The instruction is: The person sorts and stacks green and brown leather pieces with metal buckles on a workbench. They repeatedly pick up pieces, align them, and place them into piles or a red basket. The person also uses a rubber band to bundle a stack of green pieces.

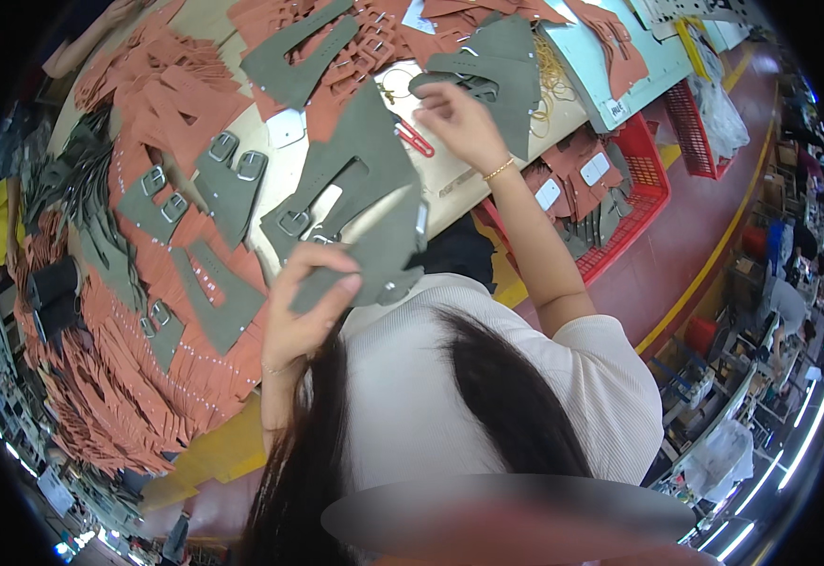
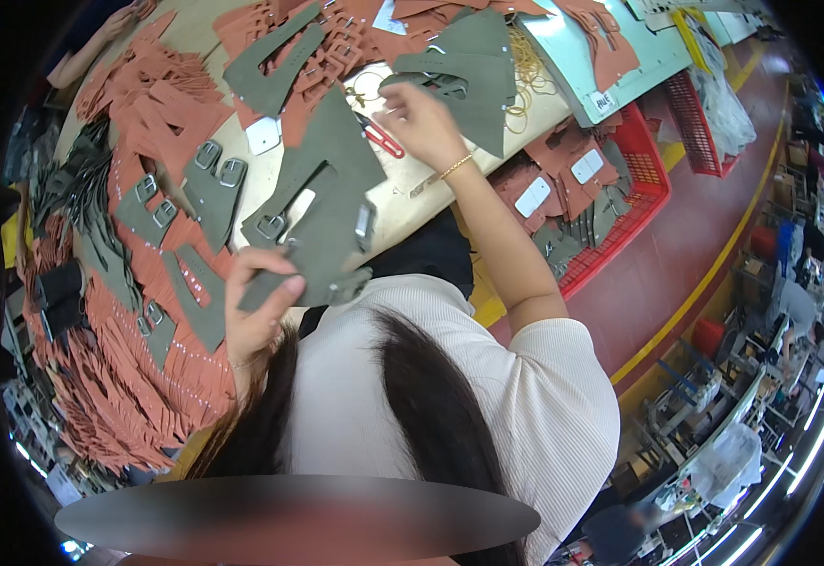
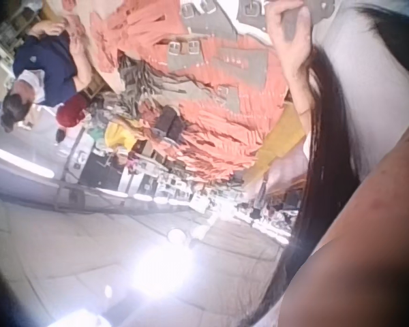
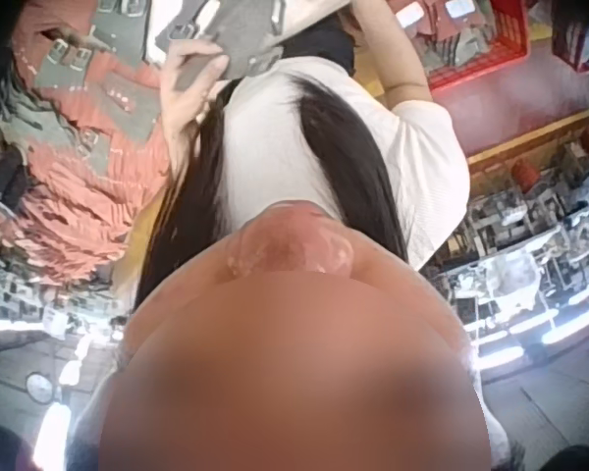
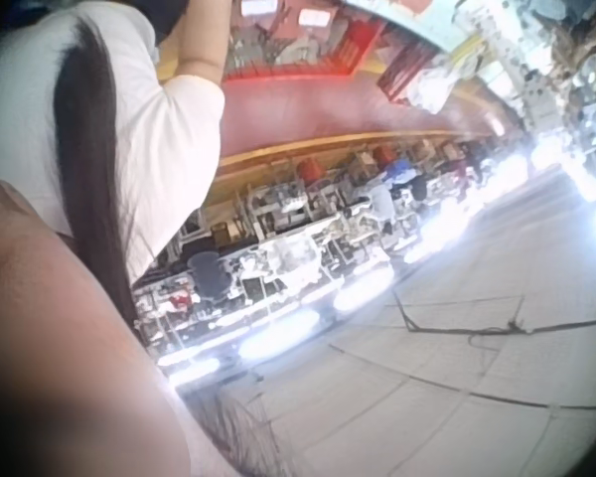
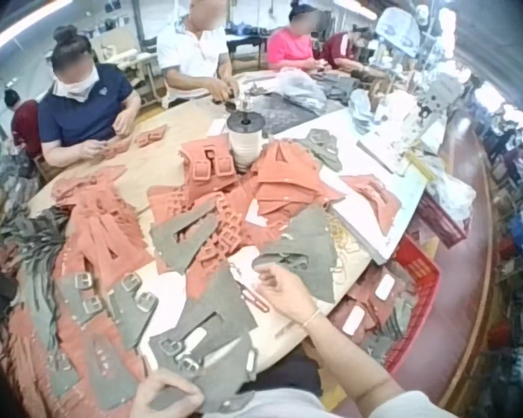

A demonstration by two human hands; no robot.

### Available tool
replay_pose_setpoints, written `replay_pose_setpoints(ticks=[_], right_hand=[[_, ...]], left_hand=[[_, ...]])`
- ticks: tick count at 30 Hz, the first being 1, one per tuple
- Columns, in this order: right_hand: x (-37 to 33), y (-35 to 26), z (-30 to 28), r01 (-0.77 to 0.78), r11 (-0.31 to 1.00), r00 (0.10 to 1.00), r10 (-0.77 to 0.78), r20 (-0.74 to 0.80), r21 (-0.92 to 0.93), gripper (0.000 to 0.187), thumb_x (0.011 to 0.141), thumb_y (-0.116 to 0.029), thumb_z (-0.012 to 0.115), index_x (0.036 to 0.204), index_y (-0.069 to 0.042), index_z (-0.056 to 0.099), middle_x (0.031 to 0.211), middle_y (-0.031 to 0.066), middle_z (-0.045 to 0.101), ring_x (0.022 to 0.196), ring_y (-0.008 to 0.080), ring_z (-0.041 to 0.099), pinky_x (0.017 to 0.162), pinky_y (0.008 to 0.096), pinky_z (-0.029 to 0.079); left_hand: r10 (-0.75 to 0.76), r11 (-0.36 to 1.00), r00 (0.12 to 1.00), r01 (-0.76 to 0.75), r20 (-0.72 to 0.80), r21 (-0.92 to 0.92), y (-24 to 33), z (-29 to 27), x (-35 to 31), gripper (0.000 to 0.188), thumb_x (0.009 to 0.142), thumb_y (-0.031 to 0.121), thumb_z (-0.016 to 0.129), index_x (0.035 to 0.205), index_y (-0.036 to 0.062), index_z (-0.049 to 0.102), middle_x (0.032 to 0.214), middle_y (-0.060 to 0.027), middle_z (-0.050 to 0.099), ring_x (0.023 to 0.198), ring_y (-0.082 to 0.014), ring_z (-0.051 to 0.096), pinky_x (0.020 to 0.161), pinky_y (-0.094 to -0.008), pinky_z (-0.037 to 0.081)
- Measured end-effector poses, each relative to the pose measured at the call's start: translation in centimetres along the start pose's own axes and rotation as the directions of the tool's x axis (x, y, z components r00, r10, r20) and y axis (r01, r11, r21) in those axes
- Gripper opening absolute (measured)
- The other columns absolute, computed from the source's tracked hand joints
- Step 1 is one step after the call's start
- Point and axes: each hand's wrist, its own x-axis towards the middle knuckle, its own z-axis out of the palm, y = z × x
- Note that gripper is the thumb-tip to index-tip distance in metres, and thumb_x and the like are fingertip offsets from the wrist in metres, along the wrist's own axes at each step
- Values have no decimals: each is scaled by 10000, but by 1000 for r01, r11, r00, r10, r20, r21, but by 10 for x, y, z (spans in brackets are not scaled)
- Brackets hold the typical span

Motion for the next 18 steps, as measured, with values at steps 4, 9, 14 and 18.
replay_pose_setpoints(ticks=[4,9,14,18], right_hand=[[1,46,-51,-47,920,899,-131,-418,-390,380,780,-186,709,1106,-35,588,961,133,598,839,275,628,766,354,509],[-8,69,-82,-375,910,830,244,-501,-179,555,755,-224,746,1224,-33,518,951,158,635,852,305,634,783,390,497],[-12,51,-81,-347,871,856,142,-498,-347,543,743,-178,757,1225,-44,546,856,116,652,762,241,627,718,358,489],[-4,38,-83,-424,733,870,165,-465,-533,469,743,-190,754,1166,-48,609,868,126,666,766,234,641,708,374,494]], left_hand=[[-54,927,911,-106,-409,-360,-51,-10,-7,228,815,4,635,1013,55,534,1042,-50,527,993,-166,518,871,-302,429],[-367,826,823,73,-435,-559,-115,-35,-16,214,884,64,596,1079,51,510,1094,-77,529,956,-150,546,862,-289,457],[-463,809,749,139,-473,-572,-140,-47,-29,330,884,105,623,1170,42,470,1089,-80,554,993,-138,552,888,-277,450],[-467,840,766,226,-442,-494,-149,-62,-14,424,872,119,646,1227,46,426,1169,-89,526,1036,-153,542,901,-291,445]])
